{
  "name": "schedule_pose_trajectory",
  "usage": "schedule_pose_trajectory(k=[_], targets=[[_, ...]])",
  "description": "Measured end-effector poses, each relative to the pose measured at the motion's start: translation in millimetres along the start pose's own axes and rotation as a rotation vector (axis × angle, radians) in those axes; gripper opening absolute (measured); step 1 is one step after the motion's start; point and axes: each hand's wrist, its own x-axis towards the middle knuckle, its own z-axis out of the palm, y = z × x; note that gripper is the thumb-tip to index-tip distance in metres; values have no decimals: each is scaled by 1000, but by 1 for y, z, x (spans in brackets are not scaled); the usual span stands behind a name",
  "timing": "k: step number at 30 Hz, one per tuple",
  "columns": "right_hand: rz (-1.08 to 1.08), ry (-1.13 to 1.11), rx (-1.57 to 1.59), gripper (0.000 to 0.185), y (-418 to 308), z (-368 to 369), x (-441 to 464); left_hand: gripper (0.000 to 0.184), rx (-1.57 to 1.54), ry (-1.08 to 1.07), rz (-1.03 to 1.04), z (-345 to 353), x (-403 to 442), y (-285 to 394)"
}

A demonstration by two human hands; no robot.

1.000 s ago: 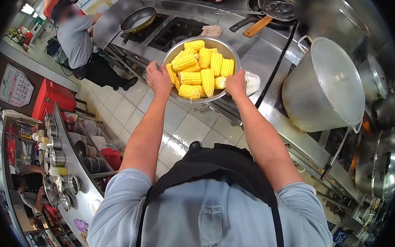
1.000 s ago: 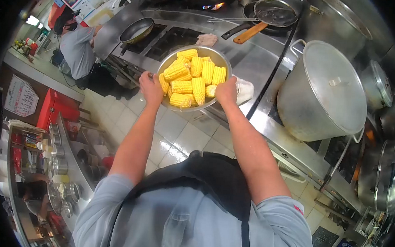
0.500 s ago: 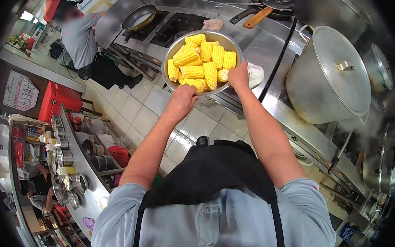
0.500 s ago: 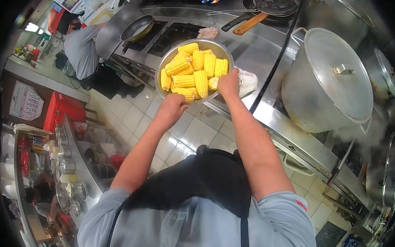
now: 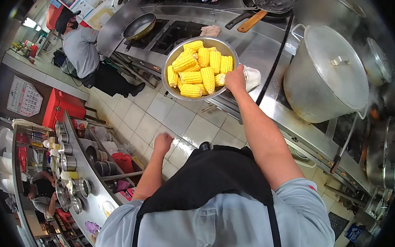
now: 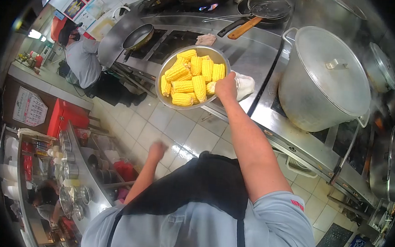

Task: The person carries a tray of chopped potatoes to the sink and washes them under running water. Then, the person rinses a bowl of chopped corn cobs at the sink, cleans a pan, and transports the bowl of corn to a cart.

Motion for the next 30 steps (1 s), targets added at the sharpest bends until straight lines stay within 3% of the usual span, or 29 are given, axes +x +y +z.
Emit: schedule_pose_trajectory(k=[3, 5, 7, 9, 12, 14, 17, 21, 26, 29, 30], targets=[[45, -39, 47, 45, -4, -5, -3, 27, 42, -139, 45, 57, -41, -76], [49, -45, 43, 45, -4, -4, -2, 28, 37, -217, -32, 82, -65, -112], [31, -27, 37, 46, -3, -1, -1, 29, 9, -247, -195, 74, -77, -102], [30, -24, 36, 46, -1, 0, -1, 29, -45, -228, -438, 31, -88, -44], [42, -31, 45, 47, -2, 0, 0, 28, 75, -116, -351, 40, -77, -63], [41, -20, 53, 48, -2, 1, 0, 35, -138, 74, -280, 35, -51, -58], [-54, 80, -79, 49, 9, 11, 6, 47, -168, 294, 35, -51, 13, 34], [133, -93, 50, 44, -23, -17, -15, 47, 6, 606, 487, -131, 97, 149], [143, -101, 50, 45, -18, -15, -10, 48, 243, 532, 748, -143, 173, 217], [150, -105, 61, 45, -15, -14, -10, 42, 376, 426, 707, -130, 199, 226], [45, -47, 17, 46, 3, 1, 3, 32, 374, 450, 732, -125, 209, 227]])
